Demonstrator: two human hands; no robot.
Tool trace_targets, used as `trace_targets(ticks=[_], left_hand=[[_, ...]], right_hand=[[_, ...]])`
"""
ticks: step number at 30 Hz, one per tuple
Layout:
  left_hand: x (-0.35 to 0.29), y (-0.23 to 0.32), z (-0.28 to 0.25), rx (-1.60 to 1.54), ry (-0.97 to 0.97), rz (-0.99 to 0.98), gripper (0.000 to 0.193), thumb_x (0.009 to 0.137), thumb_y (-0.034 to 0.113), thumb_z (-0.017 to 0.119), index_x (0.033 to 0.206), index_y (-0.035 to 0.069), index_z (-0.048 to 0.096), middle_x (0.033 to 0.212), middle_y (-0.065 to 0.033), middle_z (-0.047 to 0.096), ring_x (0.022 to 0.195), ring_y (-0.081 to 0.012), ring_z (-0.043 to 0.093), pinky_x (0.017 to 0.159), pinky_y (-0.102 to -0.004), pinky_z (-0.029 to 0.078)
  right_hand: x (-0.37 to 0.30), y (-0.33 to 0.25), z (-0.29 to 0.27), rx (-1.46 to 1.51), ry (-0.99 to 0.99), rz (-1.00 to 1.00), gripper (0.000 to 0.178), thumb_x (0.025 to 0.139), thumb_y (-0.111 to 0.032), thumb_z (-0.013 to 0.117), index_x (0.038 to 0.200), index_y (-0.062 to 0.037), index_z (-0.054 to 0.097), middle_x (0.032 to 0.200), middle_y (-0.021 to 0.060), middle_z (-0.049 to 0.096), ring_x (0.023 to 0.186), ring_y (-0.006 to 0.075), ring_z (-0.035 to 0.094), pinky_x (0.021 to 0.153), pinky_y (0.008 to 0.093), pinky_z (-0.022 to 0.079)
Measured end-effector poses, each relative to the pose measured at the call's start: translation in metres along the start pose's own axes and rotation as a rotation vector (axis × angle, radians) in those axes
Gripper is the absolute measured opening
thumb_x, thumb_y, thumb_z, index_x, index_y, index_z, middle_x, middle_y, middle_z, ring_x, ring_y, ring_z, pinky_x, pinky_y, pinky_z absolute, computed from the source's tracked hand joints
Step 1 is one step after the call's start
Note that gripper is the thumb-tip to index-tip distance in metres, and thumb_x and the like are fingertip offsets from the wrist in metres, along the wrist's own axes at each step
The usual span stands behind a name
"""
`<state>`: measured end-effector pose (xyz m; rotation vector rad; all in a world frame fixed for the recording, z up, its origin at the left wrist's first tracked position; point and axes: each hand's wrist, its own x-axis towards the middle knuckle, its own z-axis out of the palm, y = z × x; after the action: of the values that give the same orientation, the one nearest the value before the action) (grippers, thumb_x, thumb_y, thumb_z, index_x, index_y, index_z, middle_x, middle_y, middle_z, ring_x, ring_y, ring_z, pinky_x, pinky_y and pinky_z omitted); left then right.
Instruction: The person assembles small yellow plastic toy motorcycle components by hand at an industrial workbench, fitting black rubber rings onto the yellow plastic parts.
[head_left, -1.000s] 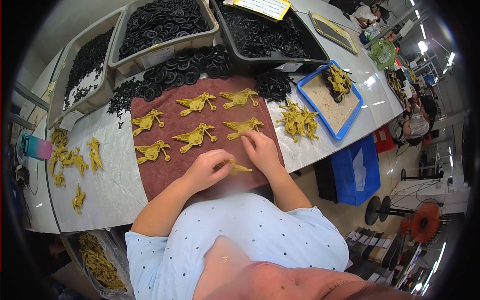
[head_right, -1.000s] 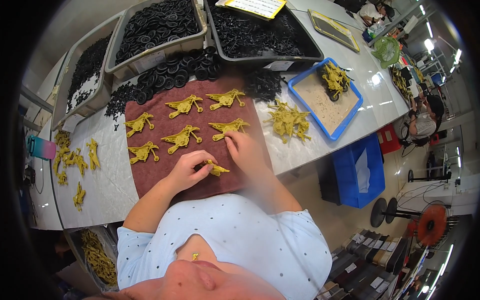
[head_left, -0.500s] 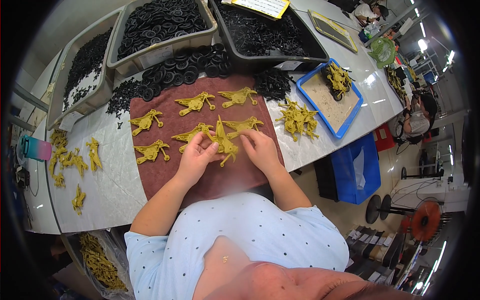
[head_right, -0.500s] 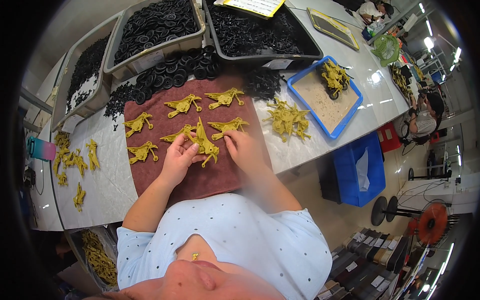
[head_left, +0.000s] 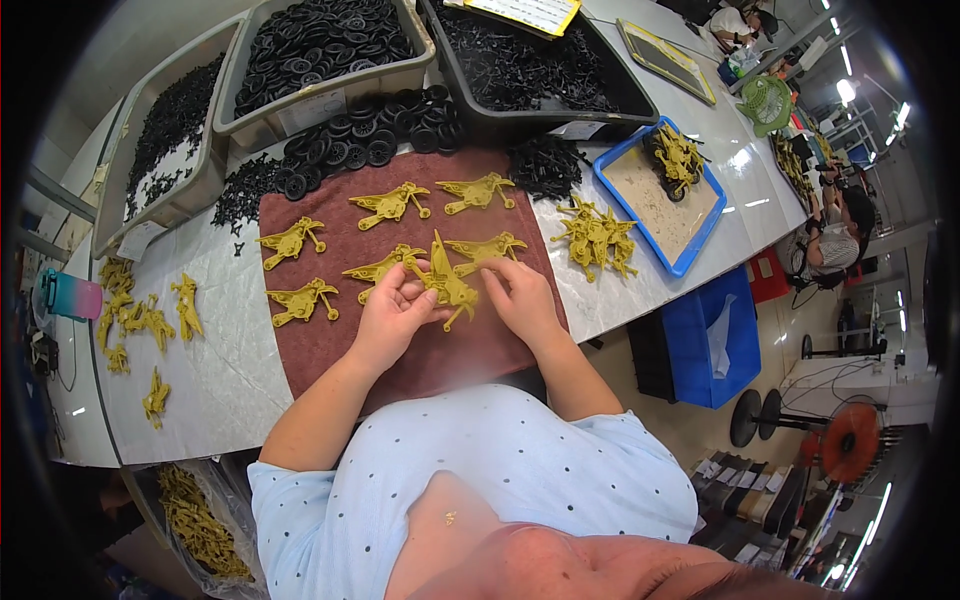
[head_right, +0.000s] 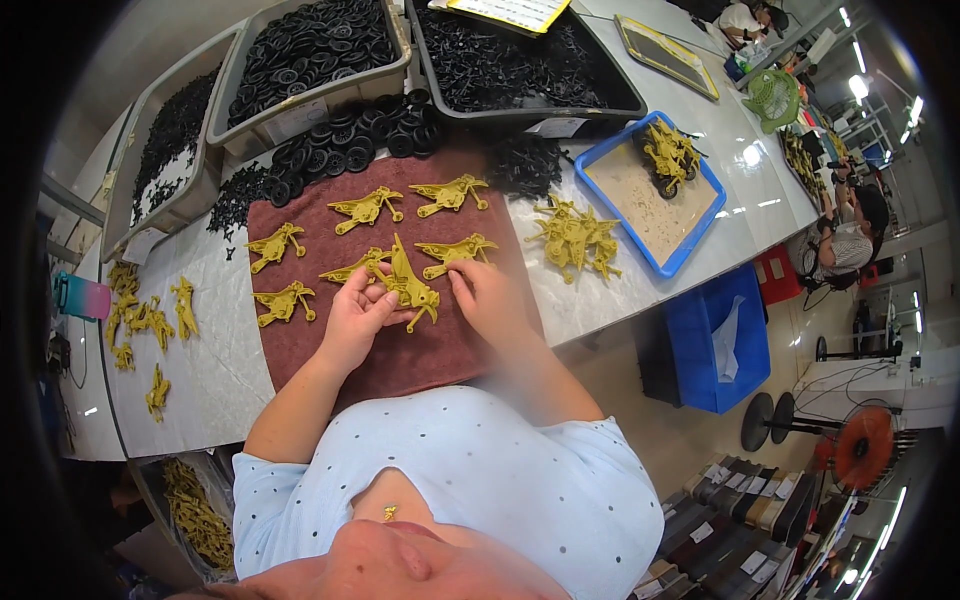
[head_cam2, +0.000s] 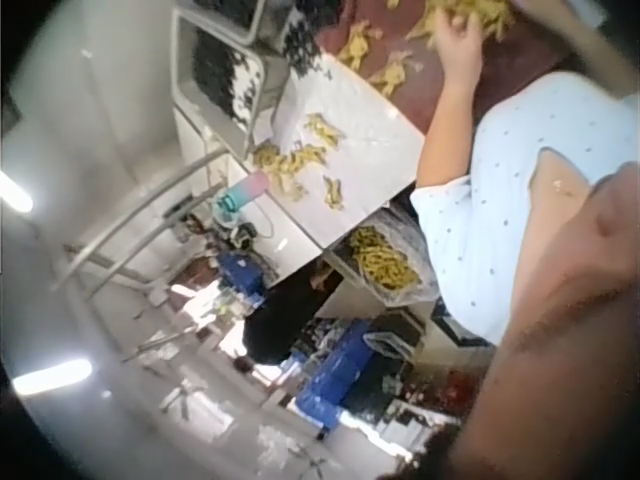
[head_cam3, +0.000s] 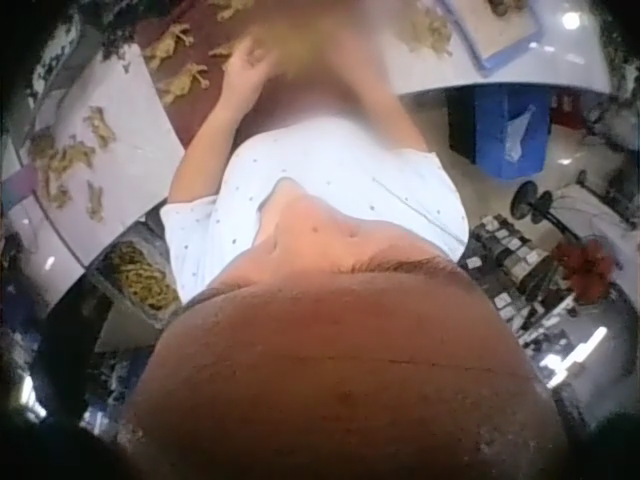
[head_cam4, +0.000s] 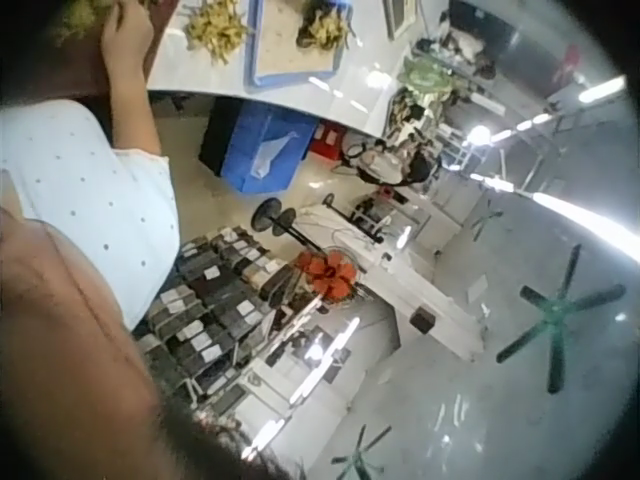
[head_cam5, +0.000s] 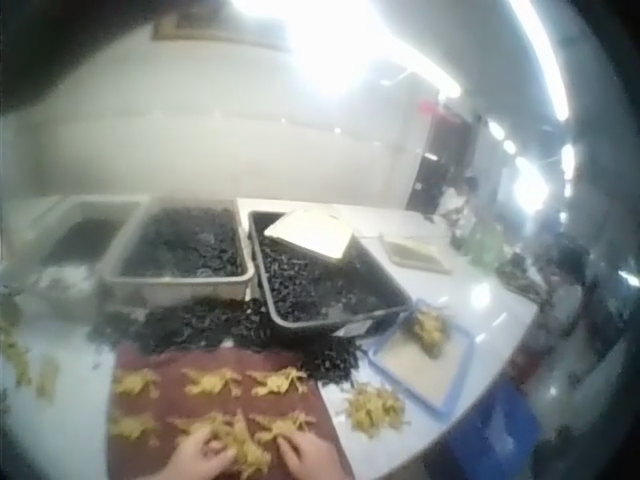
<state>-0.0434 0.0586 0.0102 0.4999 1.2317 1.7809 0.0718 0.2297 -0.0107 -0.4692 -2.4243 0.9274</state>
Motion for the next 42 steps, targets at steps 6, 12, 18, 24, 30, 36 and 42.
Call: trace_targets(ticks=[6,12,18,24,30,36,42], left_hand=[[0.000,-0.001,0.000,0.006,-0.007,0.010,0.031,0.093,0.002,0.047,0.123,-0.002,0.037,0.114,-0.0139,0.057,0.103,-0.0193,0.060,0.086,-0.0334,0.054],[0.001,-0.012,-0.004,0.072,-0.082,0.051,0.028,0.092,0.000,0.051,0.119,-0.004,0.045,0.113,-0.0130,0.058,0.097,-0.0171,0.062,0.084,-0.0289,0.053],[-0.003,-0.023,0.002,0.401,-0.142,0.214,0.020,0.084,-0.006,0.059,0.104,-0.002,0.059,0.103,-0.0083,0.059,0.092,-0.0140,0.063,0.079,-0.0253,0.054],[-0.006,-0.010,0.009,0.279,-0.100,0.210,0.028,0.084,-0.006,0.060,0.111,-0.001,0.055,0.105,-0.0074,0.059,0.091,-0.0135,0.063,0.078,-0.0258,0.054],[-0.022,0.036,0.007,0.843,0.001,1.187,0.035,0.083,-0.001,0.062,0.116,0.005,0.052,0.111,-0.0104,0.057,0.095,-0.0256,0.062,0.077,-0.0359,0.052],[-0.091,0.098,0.036,0.292,0.320,2.364,0.035,0.088,0.025,0.056,0.121,0.017,0.049,0.110,-0.0014,0.046,0.090,-0.0166,0.054,0.062,-0.0452,0.047],[-0.120,0.112,0.057,0.409,0.231,2.302,0.040,0.088,0.017,0.056,0.123,0.000,0.045,0.136,-0.0161,0.038,0.131,-0.0274,0.031,0.097,-0.0398,0.036]], right_hand=[[-0.001,0.002,0.001,0.035,0.007,0.012,0.016,0.086,-0.013,0.061,0.097,-0.0029,0.066,0.083,0.0139,0.065,0.072,0.0258,0.064,0.064,0.0323,0.050],[-0.004,-0.015,-0.019,0.361,-0.071,0.086,0.021,0.083,-0.007,0.064,0.104,-0.0013,0.064,0.098,0.0105,0.065,0.085,0.0210,0.064,0.073,0.0291,0.051],[-0.006,-0.036,-0.024,0.339,-0.294,-0.171,0.031,0.074,0.000,0.071,0.104,-0.0014,0.064,0.097,0.0093,0.063,0.088,0.0214,0.062,0.074,0.0281,0.051],[-0.012,-0.034,-0.032,0.316,-0.103,-0.237,0.027,0.072,0.003,0.070,0.098,-0.0014,0.065,0.092,0.0100,0.064,0.083,0.0220,0.063,0.071,0.0296,0.051],[-0.009,-0.002,-0.059,-0.172,0.480,-0.290,0.033,0.069,0.009,0.068,0.099,-0.0042,0.066,0.093,0.0112,0.062,0.085,0.0255,0.061,0.075,0.0330,0.049],[-0.006,0.057,-0.087,-0.507,0.549,-0.141,0.028,0.075,0.003,0.065,0.100,-0.0075,0.068,0.095,0.0097,0.060,0.093,0.0269,0.056,0.083,0.0356,0.045],[0.001,0.077,-0.085,-0.504,0.482,-0.035,0.023,0.081,0.001,0.060,0.102,-0.0065,0.068,0.102,0.0100,0.061,0.097,0.0290,0.055,0.085,0.0366,0.045]])
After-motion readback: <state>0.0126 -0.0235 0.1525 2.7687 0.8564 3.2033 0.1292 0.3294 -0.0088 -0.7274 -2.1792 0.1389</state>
